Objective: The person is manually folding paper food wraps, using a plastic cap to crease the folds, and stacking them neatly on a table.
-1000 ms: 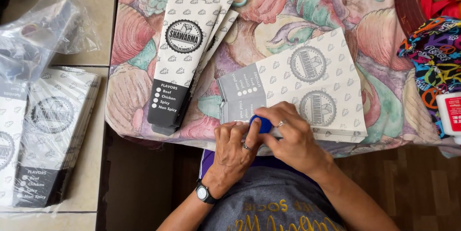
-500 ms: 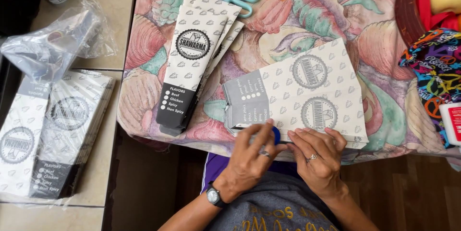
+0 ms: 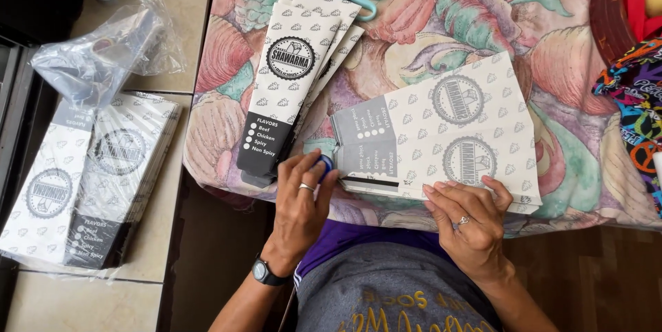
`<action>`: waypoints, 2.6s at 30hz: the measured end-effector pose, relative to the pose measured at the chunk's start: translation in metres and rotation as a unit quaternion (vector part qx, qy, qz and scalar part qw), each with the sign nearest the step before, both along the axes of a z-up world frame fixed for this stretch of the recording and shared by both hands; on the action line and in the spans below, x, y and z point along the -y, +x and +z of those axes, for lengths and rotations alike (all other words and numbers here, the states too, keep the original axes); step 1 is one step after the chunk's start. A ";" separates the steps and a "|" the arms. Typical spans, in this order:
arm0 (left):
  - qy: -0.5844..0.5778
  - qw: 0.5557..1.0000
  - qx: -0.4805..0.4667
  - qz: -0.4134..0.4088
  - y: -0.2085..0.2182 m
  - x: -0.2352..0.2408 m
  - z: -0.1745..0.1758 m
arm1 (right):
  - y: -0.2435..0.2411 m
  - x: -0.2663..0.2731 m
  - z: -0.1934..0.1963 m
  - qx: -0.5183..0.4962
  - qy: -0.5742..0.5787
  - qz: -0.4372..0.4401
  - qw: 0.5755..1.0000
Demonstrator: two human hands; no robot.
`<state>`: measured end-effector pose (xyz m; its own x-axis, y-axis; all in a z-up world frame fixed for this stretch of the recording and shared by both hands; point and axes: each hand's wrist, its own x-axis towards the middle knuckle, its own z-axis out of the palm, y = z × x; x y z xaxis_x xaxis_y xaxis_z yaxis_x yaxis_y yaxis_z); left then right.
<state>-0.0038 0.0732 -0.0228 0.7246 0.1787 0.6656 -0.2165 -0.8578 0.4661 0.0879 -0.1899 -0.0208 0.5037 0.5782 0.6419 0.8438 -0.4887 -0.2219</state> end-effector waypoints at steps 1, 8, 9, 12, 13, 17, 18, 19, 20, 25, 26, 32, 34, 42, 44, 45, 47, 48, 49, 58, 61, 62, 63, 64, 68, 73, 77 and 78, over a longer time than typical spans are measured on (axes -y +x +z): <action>0.000 1.000 0.002 -0.001 0.006 0.010 0.008 | 0.000 0.000 0.001 0.002 0.000 -0.001 1.000; 0.020 0.987 0.017 -0.162 0.030 0.061 0.000 | 0.000 -0.003 0.012 -0.004 -0.013 0.001 1.000; 0.024 0.986 0.037 -0.160 0.026 0.055 -0.003 | -0.004 0.000 0.011 -0.008 -0.018 -0.004 1.000; 0.030 0.997 0.008 -0.064 0.009 0.012 -0.017 | -0.002 0.000 0.005 -0.016 -0.007 0.001 1.000; 0.035 0.997 0.012 -0.064 0.007 0.003 -0.016 | -0.002 0.001 0.004 -0.012 -0.003 0.002 1.000; 0.006 1.000 0.018 0.020 0.009 0.006 -0.003 | -0.003 0.001 0.001 -0.013 0.001 -0.003 1.000; 0.000 0.999 0.033 -0.003 0.012 0.018 0.000 | -0.003 0.001 -0.001 -0.012 0.001 -0.006 1.000; -0.003 1.000 0.030 0.001 0.015 0.035 0.004 | -0.005 0.000 0.003 -0.015 -0.002 -0.002 1.000; 0.009 0.996 0.039 -0.078 0.019 0.052 0.009 | -0.007 -0.002 0.007 -0.016 -0.002 -0.006 1.000; 0.036 0.987 0.073 -0.135 0.026 0.035 -0.011 | -0.004 -0.001 0.007 -0.017 -0.017 -0.016 1.000; 0.012 0.996 0.051 -0.078 0.025 0.020 -0.009 | -0.004 0.000 0.005 -0.016 -0.020 -0.017 1.000; -0.001 0.996 -0.087 0.010 0.030 -0.018 -0.026 | -0.002 -0.004 0.003 -0.003 -0.020 -0.017 1.000; 0.010 0.993 -0.120 0.009 0.029 -0.014 -0.029 | -0.003 -0.001 0.005 -0.009 -0.028 -0.020 0.999; 0.072 0.967 -0.105 -0.220 0.018 -0.011 0.040 | 0.000 -0.007 0.018 -0.012 -0.030 -0.013 0.999; 0.092 0.962 -0.107 -0.235 0.022 -0.015 0.038 | 0.002 -0.006 0.020 -0.014 -0.033 -0.008 0.999; 0.114 0.955 -0.109 -0.250 0.025 -0.017 0.037 | 0.004 -0.006 0.021 -0.015 -0.034 -0.004 0.999; 0.149 0.949 -0.128 -0.249 0.029 -0.016 0.041 | 0.005 -0.008 0.026 -0.018 -0.035 -0.004 0.999; 0.183 0.940 -0.148 -0.246 0.031 -0.015 0.042 | 0.006 -0.009 0.029 -0.022 -0.037 -0.004 0.999; 0.183 0.940 -0.148 -0.246 0.031 -0.012 0.044 | 0.007 -0.008 0.029 -0.022 -0.037 -0.004 0.999; 0.398 0.885 -0.106 -0.218 0.041 0.002 0.068 | 0.020 -0.016 0.044 -0.011 -0.041 0.014 0.999; 0.391 0.899 -0.055 -0.191 0.044 0.005 0.084 | 0.022 -0.018 0.049 -0.005 -0.046 0.030 0.998; 0.368 0.910 -0.051 -0.183 0.043 0.008 0.081 | 0.023 -0.019 0.050 0.014 -0.046 0.039 0.998; 0.345 0.921 -0.044 -0.175 0.044 0.012 0.077 | 0.024 -0.019 0.052 0.035 -0.047 0.046 0.997; 0.345 0.921 -0.043 -0.177 0.041 0.020 0.072 | 0.024 -0.020 0.051 0.036 -0.047 0.044 0.997; 0.201 0.967 0.053 -0.148 0.030 0.047 0.048 | 0.029 -0.021 0.046 0.078 -0.028 0.062 0.995; 0.175 0.979 -0.003 -0.105 0.018 0.056 0.018 | 0.034 -0.020 0.047 0.054 0.007 0.068 0.996; 0.163 0.982 0.012 -0.094 0.017 0.056 0.007 | 0.034 -0.014 0.080 0.034 0.069 0.035 0.996; 0.165 0.982 0.018 -0.091 0.017 0.056 0.004 | 0.032 -0.013 0.093 0.056 0.082 0.008 0.995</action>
